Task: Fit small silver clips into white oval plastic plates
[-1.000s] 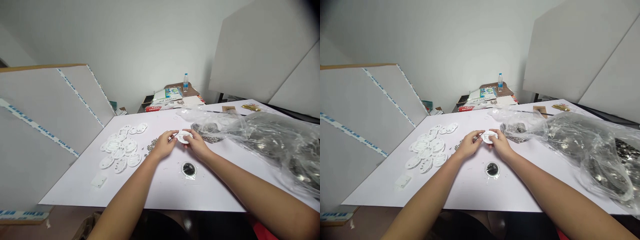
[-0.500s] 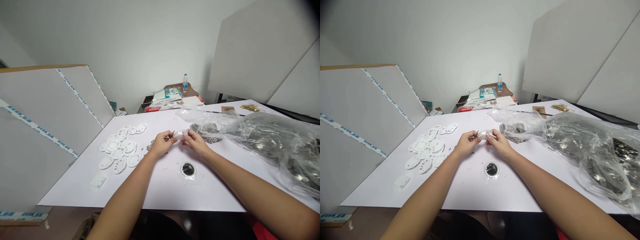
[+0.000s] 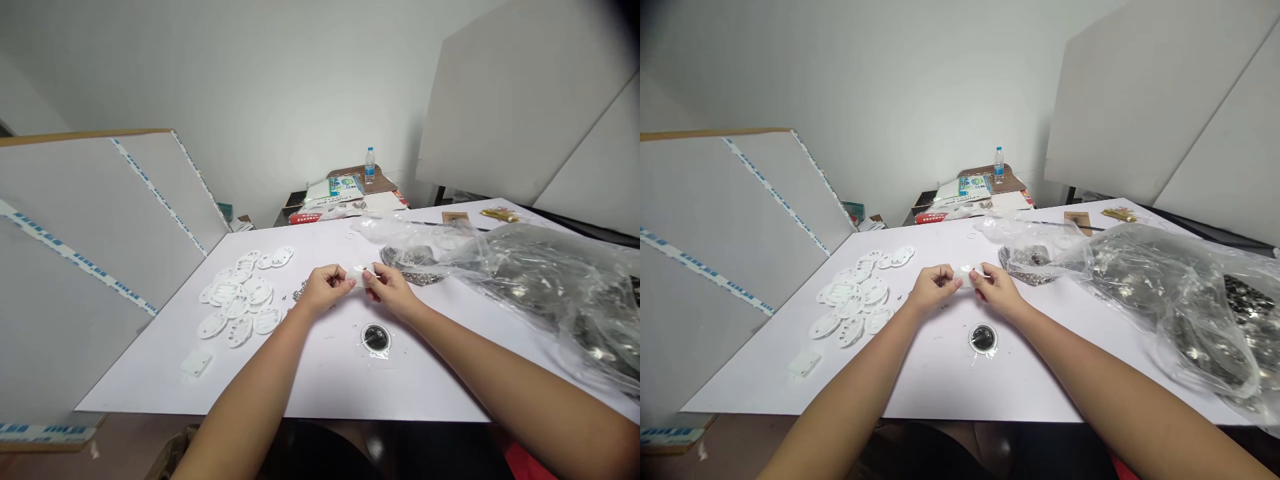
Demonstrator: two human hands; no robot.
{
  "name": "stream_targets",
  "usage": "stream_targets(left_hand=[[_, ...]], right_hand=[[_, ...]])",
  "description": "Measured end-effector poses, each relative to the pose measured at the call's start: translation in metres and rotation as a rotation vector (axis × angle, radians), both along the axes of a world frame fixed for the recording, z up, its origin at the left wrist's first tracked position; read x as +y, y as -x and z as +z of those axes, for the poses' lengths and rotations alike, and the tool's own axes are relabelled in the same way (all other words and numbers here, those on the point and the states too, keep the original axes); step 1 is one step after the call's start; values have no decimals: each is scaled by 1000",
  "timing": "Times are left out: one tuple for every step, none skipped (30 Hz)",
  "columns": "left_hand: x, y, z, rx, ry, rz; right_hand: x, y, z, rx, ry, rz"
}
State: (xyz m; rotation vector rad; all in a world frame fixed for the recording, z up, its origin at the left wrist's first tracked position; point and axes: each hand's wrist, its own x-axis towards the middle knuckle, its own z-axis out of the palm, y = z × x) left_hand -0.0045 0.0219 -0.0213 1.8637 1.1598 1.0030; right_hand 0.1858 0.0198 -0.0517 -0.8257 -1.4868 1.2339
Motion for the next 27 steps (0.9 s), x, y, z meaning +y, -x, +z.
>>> stream_targets(left_hand=[[0,-1,0,23,-50,17],[-1,-1,0,45,-108,31],[-1,-2,1,69,-167,42],[-1,-4,2,94,-220,49],[-1,-4,3,122,-256,50],[-1,-5,4,153,-271,48],[0,-5,6,185,-262,40],[0,-3,8,215,-232,29],[1,0,12,242,-186,17],[2,5,15,270,-134,6],[4,12,20,296,-80,4],[5,20,25,329,-21,11],[6,31,30,382,25,46],[6,42,35,453,46,111],[6,53,39,532,85,139],[6,64,43,618,156,130],[6,73,45,707,242,120],[6,79,47,771,299,149],[5,84,48,816,336,168],[5,86,48,855,368,177],[4,86,47,882,387,181],[4,85,46,905,400,176],[4,82,45,924,409,165],[4,79,45,937,413,156],[4,77,44,944,413,151],[4,74,44,947,411,150],[4,72,43,946,412,146]], right_hand=[[-1,1,0,-10,1,-16],[-2,2,-1,-18,0,-34],[-3,3,-1,-27,-3,-50],[-3,3,-1,-38,-6,-63],[-3,3,-1,-51,-8,-72],[-3,3,-1,-68,-9,-81],[-3,1,-1,-95,-14,-89],[-2,0,0,-132,-24,-100],[-1,-1,0,-178,-42,-120],[0,-3,0,-228,-70,-150],[1,-4,0,-283,-111,-188],[2,-5,0,-333,-161,-233],[3,-6,-1,-375,-212,-277],[4,-6,-2,-406,-260,-316],[5,-6,-3,-424,-299,-346],[6,-6,-4,-434,-326,-363],[6,-6,-5,-439,-339,-371],[7,-6,-6,-440,-343,-369],[7,-6,-7,-442,-343,-364],[7,-6,-7,-443,-340,-358],[7,-5,-7,-443,-336,-352],[6,-5,-7,-443,-332,-349],[6,-5,-6,-441,-327,-350],[6,-5,-6,-440,-321,-353],[6,-5,-6,-441,-316,-355],[6,-5,-6,-443,-310,-355],[6,-5,-6,-446,-305,-355]])
